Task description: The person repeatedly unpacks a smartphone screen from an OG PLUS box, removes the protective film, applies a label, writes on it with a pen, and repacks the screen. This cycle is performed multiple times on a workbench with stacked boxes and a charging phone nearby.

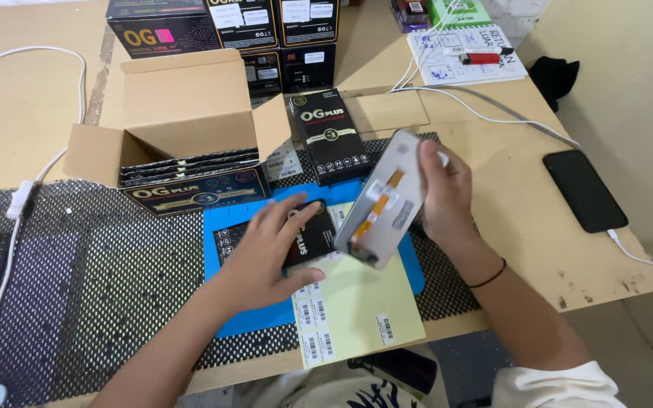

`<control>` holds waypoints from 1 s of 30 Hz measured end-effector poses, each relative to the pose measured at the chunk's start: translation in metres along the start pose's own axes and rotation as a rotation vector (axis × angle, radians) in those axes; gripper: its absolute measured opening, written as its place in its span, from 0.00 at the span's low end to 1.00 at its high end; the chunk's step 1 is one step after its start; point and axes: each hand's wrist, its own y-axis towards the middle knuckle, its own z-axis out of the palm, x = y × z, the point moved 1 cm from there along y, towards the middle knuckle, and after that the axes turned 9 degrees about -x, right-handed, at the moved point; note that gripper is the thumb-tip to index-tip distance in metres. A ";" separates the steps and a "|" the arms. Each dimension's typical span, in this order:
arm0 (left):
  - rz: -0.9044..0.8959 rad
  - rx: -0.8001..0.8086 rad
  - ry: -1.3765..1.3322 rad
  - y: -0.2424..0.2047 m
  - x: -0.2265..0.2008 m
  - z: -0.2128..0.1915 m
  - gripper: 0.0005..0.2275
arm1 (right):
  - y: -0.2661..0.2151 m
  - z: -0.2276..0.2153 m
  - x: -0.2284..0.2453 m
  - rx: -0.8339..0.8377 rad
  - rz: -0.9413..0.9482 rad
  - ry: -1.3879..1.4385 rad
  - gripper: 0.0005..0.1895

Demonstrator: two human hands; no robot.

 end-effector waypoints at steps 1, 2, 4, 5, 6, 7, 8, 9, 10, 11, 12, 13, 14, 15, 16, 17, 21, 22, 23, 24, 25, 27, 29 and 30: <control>0.001 0.003 0.001 0.000 -0.007 0.003 0.41 | -0.010 0.001 0.007 -0.002 0.001 0.001 0.21; -0.010 -0.004 -0.280 0.001 -0.014 0.007 0.34 | -0.021 0.004 0.014 0.176 -0.065 -0.095 0.24; -0.023 -0.009 -0.564 -0.003 -0.022 0.015 0.28 | -0.033 0.003 0.009 0.354 -0.128 -0.192 0.27; -0.068 -0.029 -0.643 -0.006 -0.023 0.020 0.22 | -0.035 0.001 -0.004 0.461 -0.128 -0.166 0.25; -0.114 -0.049 -0.723 -0.010 -0.024 0.025 0.17 | -0.036 -0.002 -0.016 0.568 -0.128 -0.139 0.24; -0.116 -0.049 -0.724 -0.008 -0.022 0.026 0.17 | -0.039 0.001 -0.009 0.569 -0.126 -0.140 0.24; -0.102 -0.100 -0.774 -0.007 -0.020 0.027 0.17 | -0.042 0.005 -0.001 0.701 -0.113 -0.131 0.24; -0.086 -0.153 -0.823 -0.004 -0.018 0.028 0.16 | -0.045 0.010 0.006 0.834 -0.101 -0.122 0.24; -0.086 -0.154 -0.824 -0.005 -0.014 0.030 0.16 | -0.049 0.014 0.018 0.834 -0.101 -0.123 0.24; -0.106 -0.260 -0.787 -0.006 -0.009 0.030 0.16 | -0.054 0.019 0.031 0.948 -0.114 -0.142 0.17; -0.127 -0.365 -0.750 -0.006 -0.004 0.030 0.16 | -0.058 0.024 0.043 1.062 -0.127 -0.160 0.10; -0.130 -0.367 -0.750 -0.005 -0.013 0.023 0.16 | -0.057 0.021 0.030 1.066 -0.125 -0.160 0.10; -0.142 -0.379 -0.763 -0.003 -0.023 0.016 0.19 | -0.057 0.017 0.018 1.055 -0.186 -0.166 0.10; -0.153 -0.389 -0.776 -0.001 -0.032 0.008 0.22 | -0.055 0.014 0.006 1.043 -0.248 -0.172 0.10; -0.154 -0.391 -0.776 -0.002 -0.027 0.010 0.22 | -0.055 0.014 0.008 1.045 -0.247 -0.172 0.10; -0.128 -0.344 -0.816 -0.002 -0.023 0.011 0.24 | -0.054 0.015 0.010 1.033 -0.290 -0.134 0.10; -0.075 -0.233 -0.898 -0.010 -0.022 0.027 0.21 | -0.049 0.009 0.013 0.985 -0.339 -0.055 0.11; -0.081 -0.234 -0.899 -0.010 -0.022 0.030 0.21 | -0.050 0.006 0.012 0.988 -0.334 -0.054 0.11; -0.083 -0.219 -0.927 -0.008 -0.022 0.032 0.14 | -0.050 0.004 0.010 0.954 -0.292 -0.019 0.09; -0.086 -0.204 -0.956 -0.007 -0.022 0.034 0.08 | -0.050 0.002 0.008 0.920 -0.250 0.016 0.08; -0.091 -0.204 -0.955 -0.011 -0.021 0.038 0.08 | -0.050 0.002 0.002 0.921 -0.246 0.018 0.08; -0.120 -0.179 -0.953 -0.018 -0.020 0.046 0.03 | -0.050 -0.001 -0.010 0.829 -0.138 0.125 0.08; -0.151 -0.173 -1.028 -0.020 -0.024 0.051 0.05 | -0.051 -0.002 -0.012 0.805 -0.098 0.147 0.08; -0.179 -0.168 -1.102 -0.021 -0.026 0.054 0.07 | -0.051 -0.003 -0.013 0.781 -0.061 0.167 0.08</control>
